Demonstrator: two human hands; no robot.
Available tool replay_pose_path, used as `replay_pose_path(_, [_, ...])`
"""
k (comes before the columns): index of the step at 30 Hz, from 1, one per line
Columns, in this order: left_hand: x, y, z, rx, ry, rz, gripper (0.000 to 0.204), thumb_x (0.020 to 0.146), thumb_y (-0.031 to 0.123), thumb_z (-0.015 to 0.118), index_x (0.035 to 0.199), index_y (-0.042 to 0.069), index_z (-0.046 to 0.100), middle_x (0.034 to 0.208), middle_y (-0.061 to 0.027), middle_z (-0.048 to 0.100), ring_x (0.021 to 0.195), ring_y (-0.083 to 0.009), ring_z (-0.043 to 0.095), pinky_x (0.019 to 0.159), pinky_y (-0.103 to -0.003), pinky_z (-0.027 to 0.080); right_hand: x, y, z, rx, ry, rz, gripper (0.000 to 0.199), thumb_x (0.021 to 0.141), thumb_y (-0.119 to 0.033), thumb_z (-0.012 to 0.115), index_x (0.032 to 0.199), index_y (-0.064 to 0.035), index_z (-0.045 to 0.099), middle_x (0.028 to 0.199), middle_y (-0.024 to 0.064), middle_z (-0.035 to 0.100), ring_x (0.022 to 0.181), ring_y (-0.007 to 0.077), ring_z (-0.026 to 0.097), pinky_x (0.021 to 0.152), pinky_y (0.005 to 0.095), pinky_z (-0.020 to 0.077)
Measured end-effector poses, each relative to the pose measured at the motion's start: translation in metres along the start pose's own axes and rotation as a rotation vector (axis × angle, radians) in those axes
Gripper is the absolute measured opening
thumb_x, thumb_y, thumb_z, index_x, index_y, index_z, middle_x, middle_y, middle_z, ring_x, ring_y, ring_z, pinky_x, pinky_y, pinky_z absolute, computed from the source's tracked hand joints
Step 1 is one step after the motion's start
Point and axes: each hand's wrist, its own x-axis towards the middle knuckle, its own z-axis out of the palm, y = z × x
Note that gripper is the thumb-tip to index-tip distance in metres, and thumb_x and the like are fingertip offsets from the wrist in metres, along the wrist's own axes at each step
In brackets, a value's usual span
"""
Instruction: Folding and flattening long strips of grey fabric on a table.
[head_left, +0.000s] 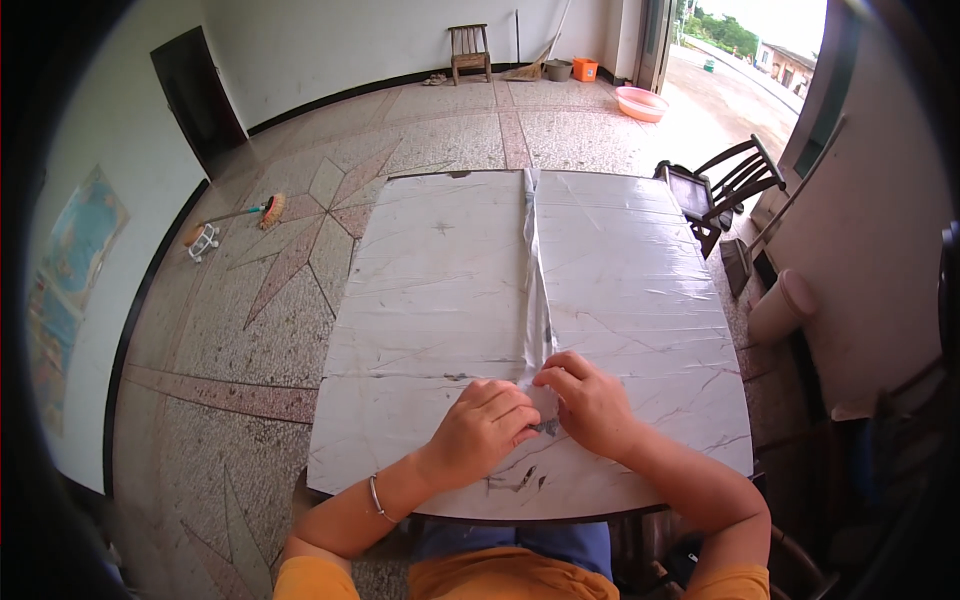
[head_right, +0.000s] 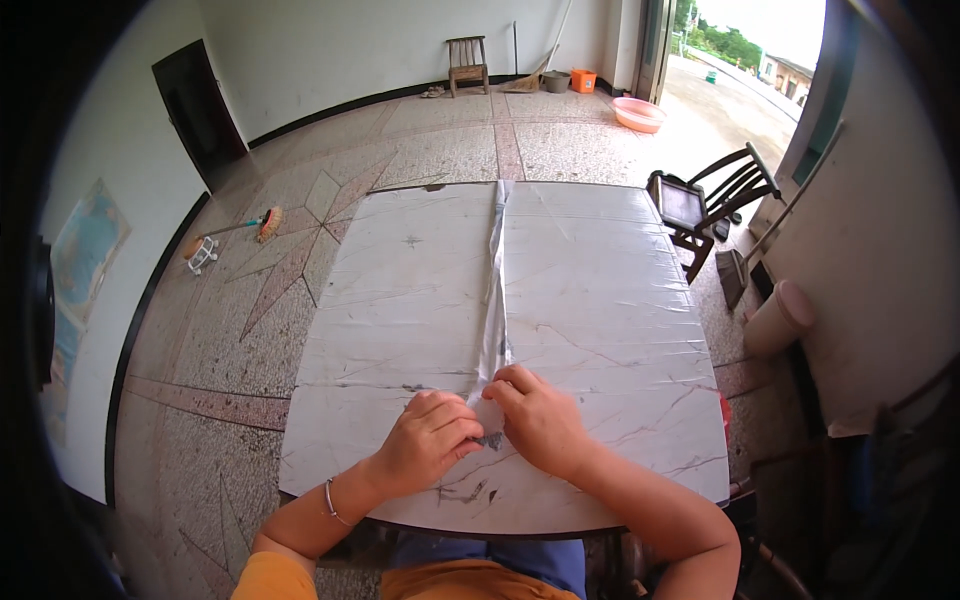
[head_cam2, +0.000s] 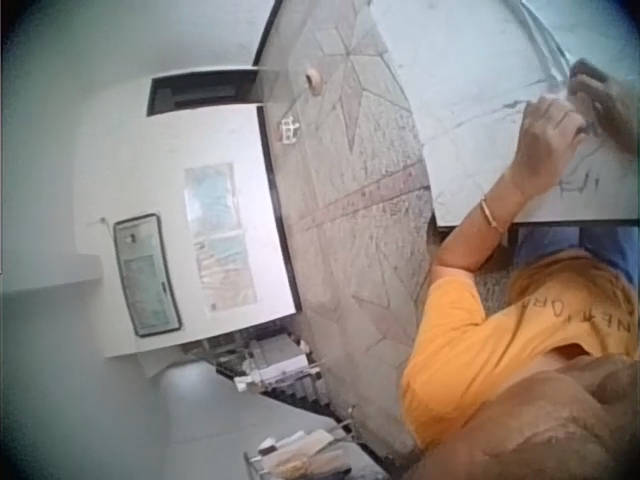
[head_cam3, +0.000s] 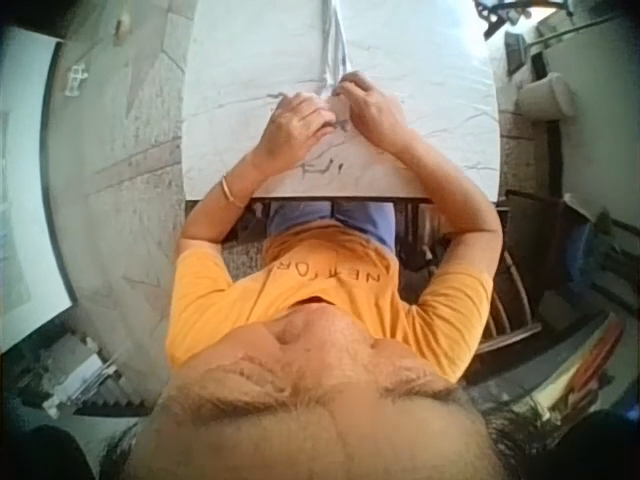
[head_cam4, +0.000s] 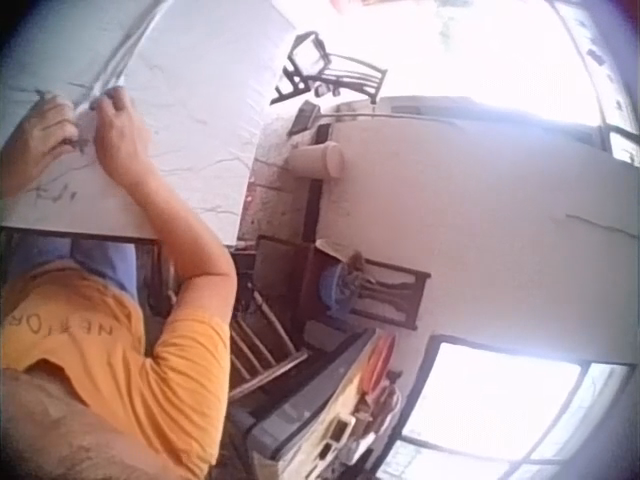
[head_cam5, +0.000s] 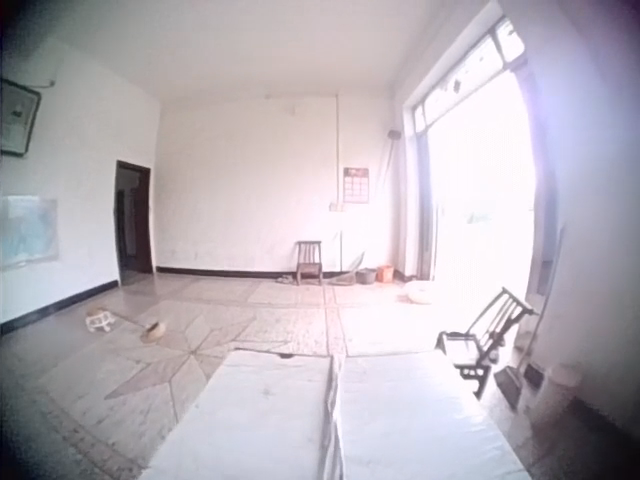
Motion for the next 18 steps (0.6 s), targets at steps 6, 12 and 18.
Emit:
replay_pose_path(6, [-0.011, 0.001, 0.003, -0.069, -0.162, 0.165, 0.016, 0.08, 0.012, 0.07, 0.094, 0.007, 0.065, 0.099, -0.0061, 0.063, 0.105, -0.0233, 0.059, 0.098, -0.039, 0.046, 0.038, 0.032, 0.005, -0.106, 0.012, -0.103, 0.032, 0.075, 0.003, 0.063, 0.105, -0.0084, 0.065, 0.106, 0.0065, 0.062, 0.102, 0.0299, 0.061, 0.081, 0.0402, 0.0537])
replay_pose_path(12, [-0.019, 0.003, 0.011, -0.076, -0.291, 0.199, 0.016, 0.082, 0.012, 0.064, 0.097, 0.006, 0.066, 0.102, -0.0056, 0.065, 0.107, -0.0232, 0.061, 0.096, -0.036, 0.047, 0.092, 0.067, 0.022, -0.057, 0.062, -0.037, 0.036, 0.075, 0.011, 0.055, 0.104, -0.0059, 0.066, 0.104, 0.0114, 0.063, 0.105, 0.034, 0.06, 0.09, 0.0418, 0.05])
replay_pose_path(18, [-0.022, 0.007, 0.007, -0.111, -0.357, 0.186, 0.018, 0.081, 0.008, 0.064, 0.098, 0.005, 0.068, 0.103, -0.0076, 0.066, 0.108, -0.024, 0.061, 0.095, -0.037, 0.049, 0.154, 0.108, 0.035, -0.055, 0.159, 0.036, 0.037, 0.075, 0.014, 0.051, 0.101, -0.0044, 0.069, 0.103, 0.0142, 0.066, 0.109, 0.0353, 0.059, 0.092, 0.0418, 0.0494])
